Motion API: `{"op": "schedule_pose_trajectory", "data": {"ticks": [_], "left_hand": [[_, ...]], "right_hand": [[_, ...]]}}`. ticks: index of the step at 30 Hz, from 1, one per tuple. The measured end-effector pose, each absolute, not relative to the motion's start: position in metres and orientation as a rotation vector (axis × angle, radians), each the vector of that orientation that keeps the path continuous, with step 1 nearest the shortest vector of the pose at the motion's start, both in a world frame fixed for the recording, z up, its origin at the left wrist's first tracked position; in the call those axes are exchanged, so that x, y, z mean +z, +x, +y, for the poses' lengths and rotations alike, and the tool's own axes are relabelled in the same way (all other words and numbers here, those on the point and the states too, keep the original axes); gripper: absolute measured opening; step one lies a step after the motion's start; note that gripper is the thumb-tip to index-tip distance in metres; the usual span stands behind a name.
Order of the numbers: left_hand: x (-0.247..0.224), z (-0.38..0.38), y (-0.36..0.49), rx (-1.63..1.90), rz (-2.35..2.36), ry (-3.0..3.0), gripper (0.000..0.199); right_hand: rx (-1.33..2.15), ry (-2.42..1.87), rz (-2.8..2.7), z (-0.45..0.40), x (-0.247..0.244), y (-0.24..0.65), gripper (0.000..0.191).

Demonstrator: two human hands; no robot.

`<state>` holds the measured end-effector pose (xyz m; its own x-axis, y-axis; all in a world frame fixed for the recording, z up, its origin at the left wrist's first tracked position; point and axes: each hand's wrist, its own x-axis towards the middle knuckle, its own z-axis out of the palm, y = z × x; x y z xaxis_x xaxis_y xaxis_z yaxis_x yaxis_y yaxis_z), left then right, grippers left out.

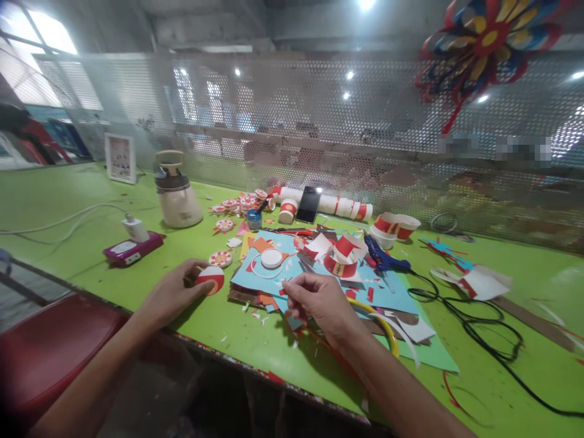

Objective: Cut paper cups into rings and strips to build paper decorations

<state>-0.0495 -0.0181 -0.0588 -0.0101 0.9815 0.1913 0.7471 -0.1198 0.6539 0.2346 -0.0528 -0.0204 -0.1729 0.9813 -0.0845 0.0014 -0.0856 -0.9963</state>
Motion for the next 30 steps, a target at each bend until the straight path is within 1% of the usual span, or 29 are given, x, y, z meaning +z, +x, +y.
{"op": "schedule_pose_trajectory", "data": {"ticks": [5, 11, 13, 17, 24, 30], "left_hand": [[-0.046, -0.029, -0.048, 1.135, 1.412, 1.51, 0.034], [-0.034, -0.041, -0.042, 1.246, 1.149, 1.216, 0.024], [-0.031, -0.042, -0.035, 1.276, 1.068, 1.116, 0.024], [-0.025, -0.045, -0.015, 1.246, 0.956, 1.011, 0.027], [-0.024, -0.043, 0.015, 1.143, 0.852, 1.026, 0.022], [-0.026, -0.033, 0.029, 1.044, 0.899, 1.156, 0.02]], "right_hand": [[1.425, -1.179, -1.291, -0.053, -0.02, 0.234, 0.031], [1.435, -1.161, -1.314, -0.053, -0.02, 0.234, 0.03], [1.433, -1.139, -1.331, -0.053, -0.02, 0.234, 0.03], [1.428, -1.098, -1.36, -0.054, -0.02, 0.234, 0.029], [1.437, -1.072, -1.337, -0.055, -0.022, 0.234, 0.029], [1.317, -1.089, -1.421, -0.055, -0.018, 0.234, 0.026]]}}
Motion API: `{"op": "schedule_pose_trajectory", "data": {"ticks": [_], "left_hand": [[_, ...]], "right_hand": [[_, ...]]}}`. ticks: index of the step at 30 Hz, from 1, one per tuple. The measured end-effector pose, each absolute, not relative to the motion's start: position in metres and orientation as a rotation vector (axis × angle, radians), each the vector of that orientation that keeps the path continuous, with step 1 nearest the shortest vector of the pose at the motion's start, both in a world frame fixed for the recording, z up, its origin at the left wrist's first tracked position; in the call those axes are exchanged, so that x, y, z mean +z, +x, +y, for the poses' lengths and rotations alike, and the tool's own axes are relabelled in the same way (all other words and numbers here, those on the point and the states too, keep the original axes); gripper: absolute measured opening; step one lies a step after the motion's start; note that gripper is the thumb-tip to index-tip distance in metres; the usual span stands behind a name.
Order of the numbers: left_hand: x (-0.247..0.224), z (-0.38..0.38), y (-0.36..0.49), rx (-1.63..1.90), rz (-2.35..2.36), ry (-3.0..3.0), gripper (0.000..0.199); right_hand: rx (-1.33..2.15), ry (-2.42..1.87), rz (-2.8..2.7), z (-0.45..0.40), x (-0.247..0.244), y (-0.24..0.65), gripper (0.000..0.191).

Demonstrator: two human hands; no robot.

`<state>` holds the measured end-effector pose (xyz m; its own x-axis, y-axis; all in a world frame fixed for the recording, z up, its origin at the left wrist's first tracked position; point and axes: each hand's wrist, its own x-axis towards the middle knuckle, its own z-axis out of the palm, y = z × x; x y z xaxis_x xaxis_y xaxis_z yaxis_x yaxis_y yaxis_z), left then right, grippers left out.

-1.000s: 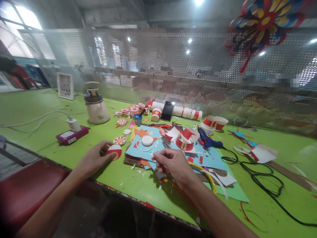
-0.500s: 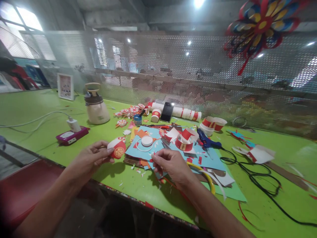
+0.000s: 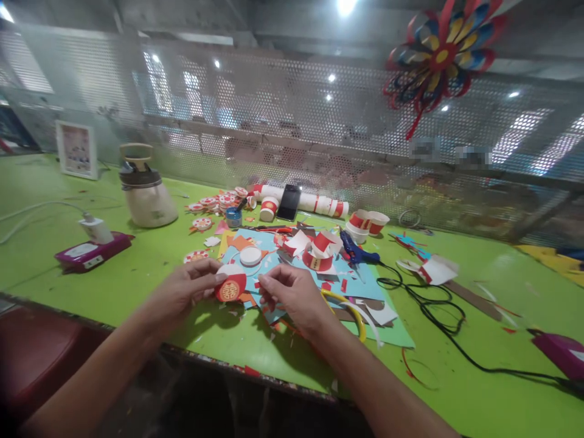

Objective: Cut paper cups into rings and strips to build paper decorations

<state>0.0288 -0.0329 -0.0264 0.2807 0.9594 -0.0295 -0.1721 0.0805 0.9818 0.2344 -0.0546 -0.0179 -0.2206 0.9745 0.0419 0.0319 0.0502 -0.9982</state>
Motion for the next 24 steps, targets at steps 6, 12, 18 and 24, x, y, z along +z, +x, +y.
{"op": "schedule_pose_trajectory", "data": {"ticks": [6, 12, 18, 24], "left_hand": [[-0.024, -0.025, 0.041, 0.821, 0.827, 1.254, 0.022], [-0.019, -0.018, 0.055, 0.668, 0.719, 1.257, 0.02], [-0.012, -0.015, 0.065, 0.558, 0.665, 1.31, 0.017], [-0.005, -0.013, 0.074, 0.554, 0.68, 1.239, 0.021]], "right_hand": [[1.06, -1.116, -1.555, -0.054, -0.008, 0.239, 0.02], [0.963, -1.088, -1.621, -0.048, -0.007, 0.246, 0.015], [1.009, -1.084, -1.61, -0.045, -0.005, 0.253, 0.017], [1.084, -1.044, -1.542, -0.039, -0.002, 0.263, 0.024]]}}
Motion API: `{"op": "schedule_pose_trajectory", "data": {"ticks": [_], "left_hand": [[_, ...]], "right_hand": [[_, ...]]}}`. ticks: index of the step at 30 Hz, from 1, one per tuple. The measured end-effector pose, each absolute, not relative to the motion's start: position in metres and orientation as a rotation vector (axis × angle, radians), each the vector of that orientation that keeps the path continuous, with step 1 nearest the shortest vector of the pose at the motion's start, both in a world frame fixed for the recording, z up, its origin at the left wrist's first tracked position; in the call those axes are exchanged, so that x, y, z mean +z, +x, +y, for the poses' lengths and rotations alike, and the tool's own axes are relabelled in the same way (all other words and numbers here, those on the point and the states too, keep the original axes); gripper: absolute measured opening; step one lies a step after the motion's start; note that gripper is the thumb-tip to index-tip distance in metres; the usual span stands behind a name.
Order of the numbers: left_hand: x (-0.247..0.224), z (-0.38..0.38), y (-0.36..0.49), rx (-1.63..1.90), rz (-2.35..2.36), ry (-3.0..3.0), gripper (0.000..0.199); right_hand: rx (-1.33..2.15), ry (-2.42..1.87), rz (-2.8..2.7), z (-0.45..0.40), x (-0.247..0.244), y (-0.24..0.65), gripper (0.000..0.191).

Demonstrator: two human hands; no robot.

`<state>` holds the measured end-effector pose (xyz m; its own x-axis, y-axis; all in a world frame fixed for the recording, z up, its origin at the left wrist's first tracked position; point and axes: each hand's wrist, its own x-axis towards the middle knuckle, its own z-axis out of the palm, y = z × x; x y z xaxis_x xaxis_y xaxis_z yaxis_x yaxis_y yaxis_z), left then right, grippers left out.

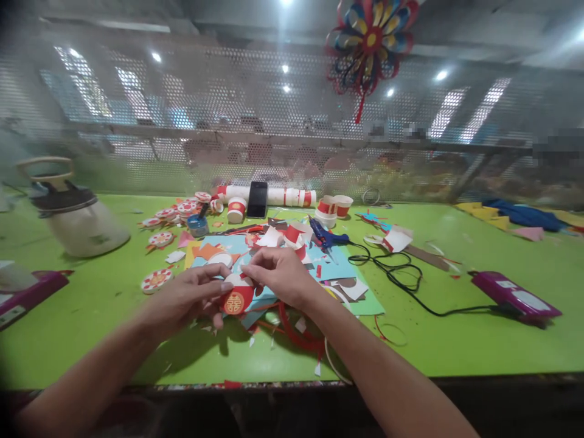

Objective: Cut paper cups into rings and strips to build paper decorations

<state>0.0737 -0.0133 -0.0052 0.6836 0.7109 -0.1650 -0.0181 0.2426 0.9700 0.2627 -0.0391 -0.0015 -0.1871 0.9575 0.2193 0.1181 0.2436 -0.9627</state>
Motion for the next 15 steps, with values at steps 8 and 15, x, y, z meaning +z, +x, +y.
{"op": "schedule_pose_trajectory", "data": {"ticks": [8, 15], "left_hand": [[-0.001, -0.019, 0.088, 0.651, 0.673, 1.086, 0.022], [-0.011, -0.018, 0.095, 0.661, 0.653, 1.201, 0.025]], "right_hand": [[1.096, -1.035, -1.482, -0.037, 0.003, 0.267, 0.028], [1.092, -1.051, -1.505, -0.038, 0.0, 0.267, 0.02]]}}
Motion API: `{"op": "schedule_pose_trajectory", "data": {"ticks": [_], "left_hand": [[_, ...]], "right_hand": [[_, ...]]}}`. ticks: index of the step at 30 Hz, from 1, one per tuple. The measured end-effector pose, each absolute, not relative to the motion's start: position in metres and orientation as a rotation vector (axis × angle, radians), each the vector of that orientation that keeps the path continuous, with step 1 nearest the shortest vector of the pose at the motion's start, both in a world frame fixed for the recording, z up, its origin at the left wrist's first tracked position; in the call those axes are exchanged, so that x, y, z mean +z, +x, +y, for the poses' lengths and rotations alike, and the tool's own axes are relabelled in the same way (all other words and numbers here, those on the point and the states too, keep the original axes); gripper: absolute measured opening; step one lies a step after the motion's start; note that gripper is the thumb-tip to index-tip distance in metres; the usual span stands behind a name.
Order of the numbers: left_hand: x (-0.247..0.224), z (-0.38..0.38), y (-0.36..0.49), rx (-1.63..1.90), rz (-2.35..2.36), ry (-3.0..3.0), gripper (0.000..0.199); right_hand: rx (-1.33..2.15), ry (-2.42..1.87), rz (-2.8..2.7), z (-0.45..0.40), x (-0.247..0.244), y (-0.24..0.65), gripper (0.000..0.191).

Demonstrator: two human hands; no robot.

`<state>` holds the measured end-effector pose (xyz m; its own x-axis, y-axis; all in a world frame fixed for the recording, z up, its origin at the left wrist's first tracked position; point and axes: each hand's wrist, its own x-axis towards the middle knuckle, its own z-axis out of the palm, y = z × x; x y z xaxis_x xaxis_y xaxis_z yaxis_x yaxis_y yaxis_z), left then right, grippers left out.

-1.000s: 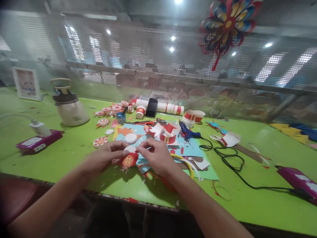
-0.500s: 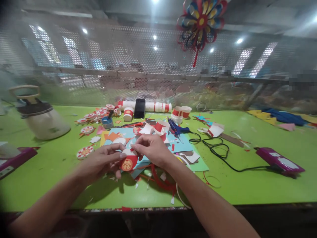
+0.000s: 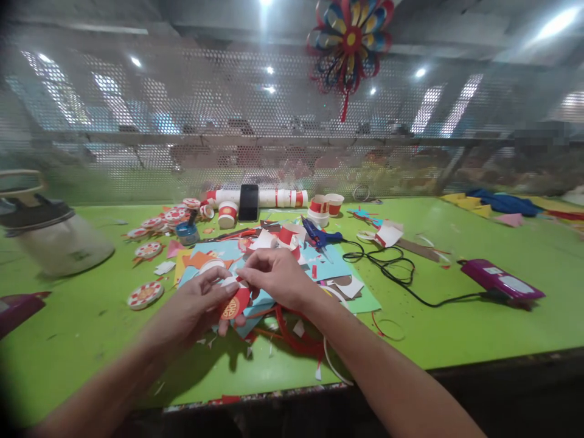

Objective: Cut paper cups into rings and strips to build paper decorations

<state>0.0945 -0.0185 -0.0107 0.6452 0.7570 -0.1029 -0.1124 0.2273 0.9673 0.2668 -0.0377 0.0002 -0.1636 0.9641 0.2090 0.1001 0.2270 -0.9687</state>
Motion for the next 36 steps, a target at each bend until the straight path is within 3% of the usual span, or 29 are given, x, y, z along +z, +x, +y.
{"op": "schedule_pose_trajectory", "data": {"ticks": [12, 33, 36], "left_hand": [[-0.004, -0.02, 0.097, 0.67, 0.775, 1.438, 0.028], [0.008, -0.024, 0.103, 0.944, 0.914, 1.507, 0.027], [0.011, -0.028, 0.096, 0.872, 1.024, 1.361, 0.038]], "right_hand": [[1.078, -1.11, -1.595, -0.035, 0.001, 0.272, 0.017], [1.049, -1.082, -1.286, -0.039, 0.017, 0.285, 0.037], [0.981, -1.14, -1.313, -0.049, 0.029, 0.306, 0.03]]}}
